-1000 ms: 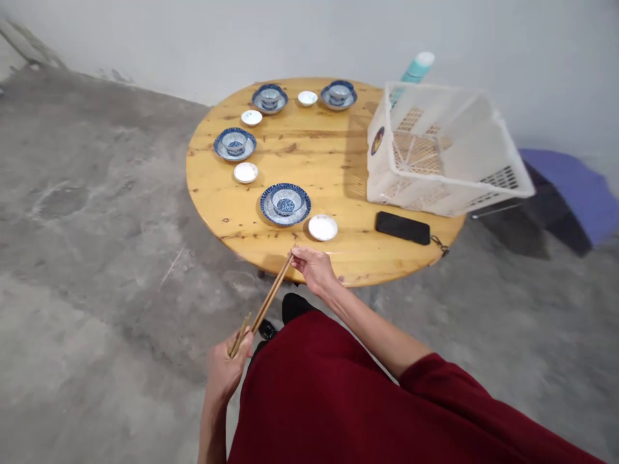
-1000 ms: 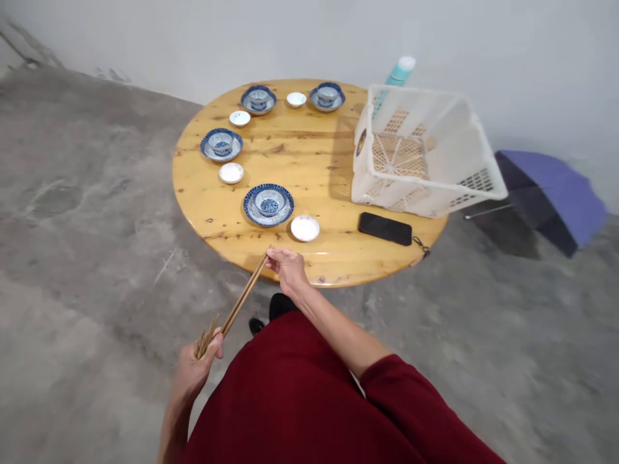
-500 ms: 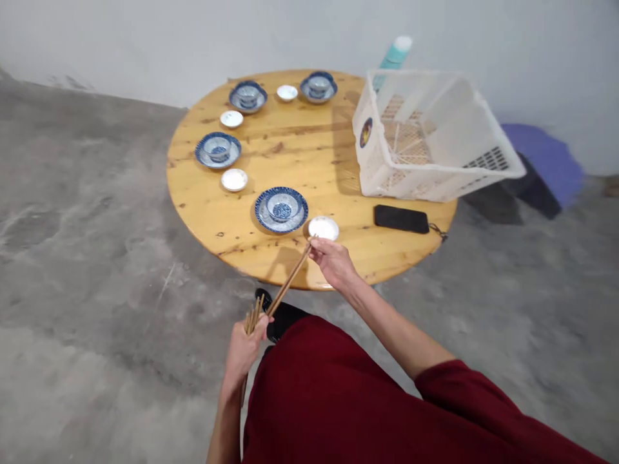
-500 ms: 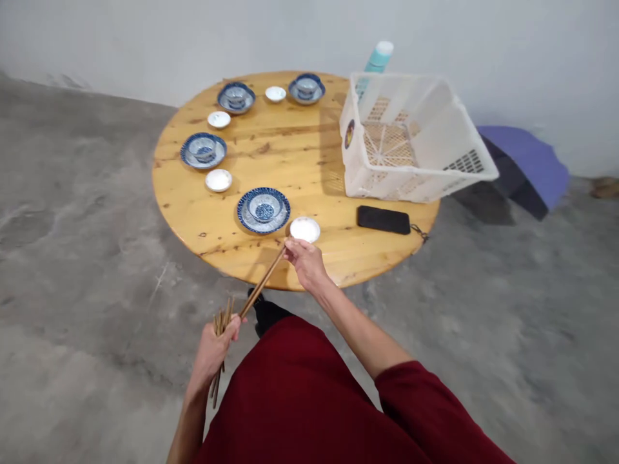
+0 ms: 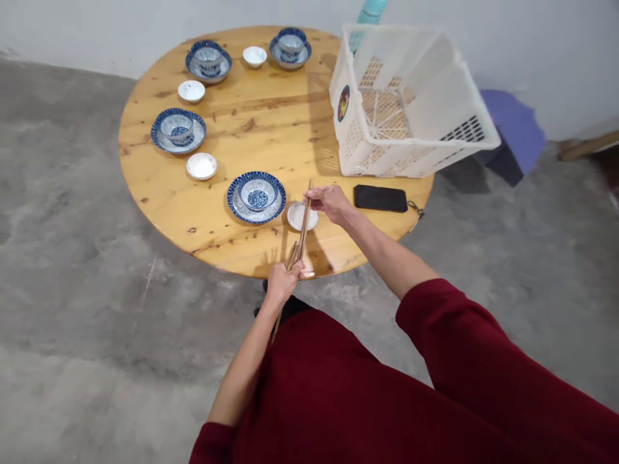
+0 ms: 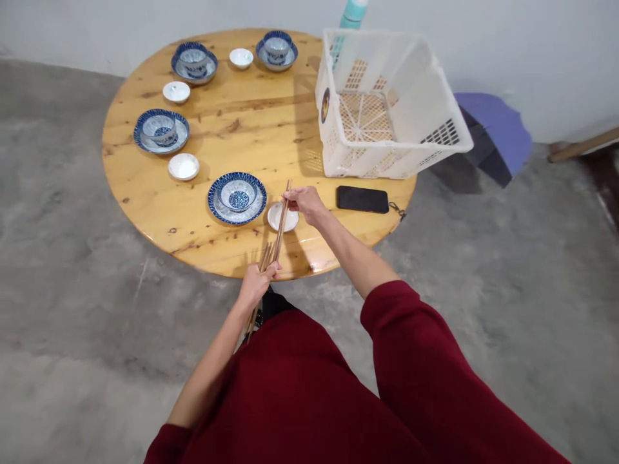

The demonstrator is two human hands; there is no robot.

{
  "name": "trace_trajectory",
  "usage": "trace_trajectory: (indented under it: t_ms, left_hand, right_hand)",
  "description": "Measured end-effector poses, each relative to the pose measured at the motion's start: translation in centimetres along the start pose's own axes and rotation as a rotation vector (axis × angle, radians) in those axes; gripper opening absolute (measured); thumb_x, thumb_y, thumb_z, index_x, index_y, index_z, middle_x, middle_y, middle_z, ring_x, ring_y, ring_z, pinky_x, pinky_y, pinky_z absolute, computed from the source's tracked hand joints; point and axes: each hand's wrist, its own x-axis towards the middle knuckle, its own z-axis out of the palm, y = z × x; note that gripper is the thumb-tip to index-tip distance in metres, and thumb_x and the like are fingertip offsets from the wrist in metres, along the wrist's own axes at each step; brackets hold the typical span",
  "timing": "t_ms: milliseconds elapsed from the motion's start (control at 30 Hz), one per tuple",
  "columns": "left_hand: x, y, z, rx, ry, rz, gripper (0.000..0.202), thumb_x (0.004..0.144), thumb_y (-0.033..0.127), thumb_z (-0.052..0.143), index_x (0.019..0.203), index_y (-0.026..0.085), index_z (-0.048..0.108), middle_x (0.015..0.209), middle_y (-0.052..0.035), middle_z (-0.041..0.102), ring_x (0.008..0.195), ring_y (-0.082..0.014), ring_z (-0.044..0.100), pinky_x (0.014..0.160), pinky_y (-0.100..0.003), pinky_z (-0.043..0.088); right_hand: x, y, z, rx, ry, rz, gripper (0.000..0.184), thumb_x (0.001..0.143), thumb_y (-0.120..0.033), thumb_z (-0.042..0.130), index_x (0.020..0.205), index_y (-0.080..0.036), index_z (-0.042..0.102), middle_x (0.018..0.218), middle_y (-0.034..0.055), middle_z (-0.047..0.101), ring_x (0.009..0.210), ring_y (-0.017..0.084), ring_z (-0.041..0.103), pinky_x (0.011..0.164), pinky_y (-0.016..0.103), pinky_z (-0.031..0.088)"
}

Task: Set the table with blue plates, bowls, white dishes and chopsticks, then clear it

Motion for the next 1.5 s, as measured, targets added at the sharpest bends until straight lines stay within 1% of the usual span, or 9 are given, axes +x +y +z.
trace_trajectory:
  t_ms: [200, 400, 600, 767, 1000, 1167, 1300, 1400, 1500]
  left_hand:
    - [4.3, 0.4, 0.5, 0.023, -0.008, -0.086, 0.028, 0.086, 0.037, 0.059, 0.075, 0.017, 0.076, 0.076, -0.0083, 0.076, 0.078, -0.0231, 0.069, 0.076, -0.030, 0.049]
    - [6.6, 0.0, 1.1, 0.005, 0.001, -0.130, 0.025, 0.086, 0.034, 0.060, 0.081, 0.017, 0.078, 0.079, -0.0079, 0.078, 0.084, -0.0242, 0.073, 0.079, -0.030, 0.052]
    - [7.1, -0.3, 1.1, 0.024, -0.013, -0.146, 0.025, 0.087, 0.035, 0.059, 0.085, 0.018, 0.078, 0.078, -0.0076, 0.078, 0.085, -0.0244, 0.073, 0.078, -0.030, 0.052]
    - [6.8, 0.9, 0.4, 0.109, -0.014, -0.170, 0.032, 0.087, 0.044, 0.058, 0.075, 0.019, 0.075, 0.077, -0.0065, 0.076, 0.080, -0.0228, 0.069, 0.074, -0.029, 0.048]
    - [6.8, 2.7, -0.6, 0.197, -0.007, -0.127, 0.041, 0.090, 0.049, 0.055, 0.060, 0.021, 0.062, 0.060, -0.0021, 0.059, 0.064, -0.0188, 0.060, 0.062, -0.027, 0.039]
    - [6.6, 2.5, -1.3, 0.215, 0.072, -0.119, 0.038, 0.089, 0.050, 0.058, 0.066, 0.021, 0.067, 0.060, -0.0030, 0.060, 0.067, -0.0216, 0.062, 0.063, -0.029, 0.038]
    - [5.3, 2.5, -2.7, 0.110, 0.165, -0.119, 0.036, 0.088, 0.049, 0.059, 0.074, 0.019, 0.071, 0.071, -0.0055, 0.069, 0.069, -0.0212, 0.063, 0.066, -0.029, 0.042]
    - [3.7, 3.3, -4.8, -0.036, 0.159, -0.088, 0.038, 0.088, 0.050, 0.060, 0.074, 0.017, 0.071, 0.080, -0.0074, 0.072, 0.071, -0.0184, 0.061, 0.068, -0.028, 0.044]
    - [2.2, 4.5, -7.7, -0.195, 0.081, -0.021, 0.045, 0.089, 0.055, 0.058, 0.072, 0.015, 0.070, 0.080, -0.0075, 0.070, 0.061, -0.0119, 0.052, 0.061, -0.026, 0.040]
  right_hand:
    - [4.4, 0.7, -1.3, -0.043, 0.016, -0.004, 0.017, 0.077, -0.015, 0.072, 0.062, -0.014, 0.066, 0.059, -0.0003, 0.064, 0.050, 0.007, 0.050, 0.054, 0.020, 0.042]
    - [7.2, 1.9, -1.2, -0.057, -0.021, 0.032, 0.021, 0.077, -0.018, 0.077, 0.060, -0.015, 0.064, 0.058, 0.0001, 0.062, 0.051, 0.007, 0.048, 0.049, 0.019, 0.039]
    - [8.0, 2.1, -1.0, -0.097, -0.053, 0.108, 0.020, 0.083, -0.017, 0.071, 0.064, -0.014, 0.066, 0.056, 0.0003, 0.062, 0.049, 0.008, 0.054, 0.049, 0.017, 0.042]
    - [8.1, 2.3, -1.0, -0.159, -0.054, 0.087, 0.022, 0.081, -0.025, 0.077, 0.065, -0.014, 0.065, 0.052, -0.0004, 0.061, 0.049, 0.008, 0.055, 0.048, 0.016, 0.043]
    - [7.7, 2.0, -1.4, -0.135, -0.001, 0.068, 0.034, 0.082, -0.041, 0.078, 0.066, -0.014, 0.065, 0.060, 0.0020, 0.065, 0.053, 0.009, 0.060, 0.050, 0.017, 0.046]
    - [6.4, 2.4, -3.4, -0.147, 0.144, -0.027, 0.035, 0.086, -0.043, 0.073, 0.067, -0.016, 0.062, 0.063, 0.0012, 0.064, 0.056, 0.009, 0.060, 0.052, 0.018, 0.044]
    - [3.1, 1.7, -4.5, -0.230, 0.227, -0.183, 0.033, 0.085, -0.046, 0.071, 0.071, -0.018, 0.065, 0.068, 0.0015, 0.067, 0.060, 0.013, 0.060, 0.057, 0.023, 0.048]
    - [-0.2, -0.2, -3.0, -0.276, 0.162, -0.298, 0.031, 0.084, -0.049, 0.070, 0.075, -0.019, 0.069, 0.072, 0.0024, 0.069, 0.064, 0.016, 0.062, 0.062, 0.028, 0.051]
    - [-3.3, -2.4, 1.1, -0.252, -0.024, -0.330, 0.029, 0.083, -0.049, 0.071, 0.077, -0.020, 0.072, 0.073, 0.0032, 0.070, 0.066, 0.017, 0.064, 0.066, 0.030, 0.053]
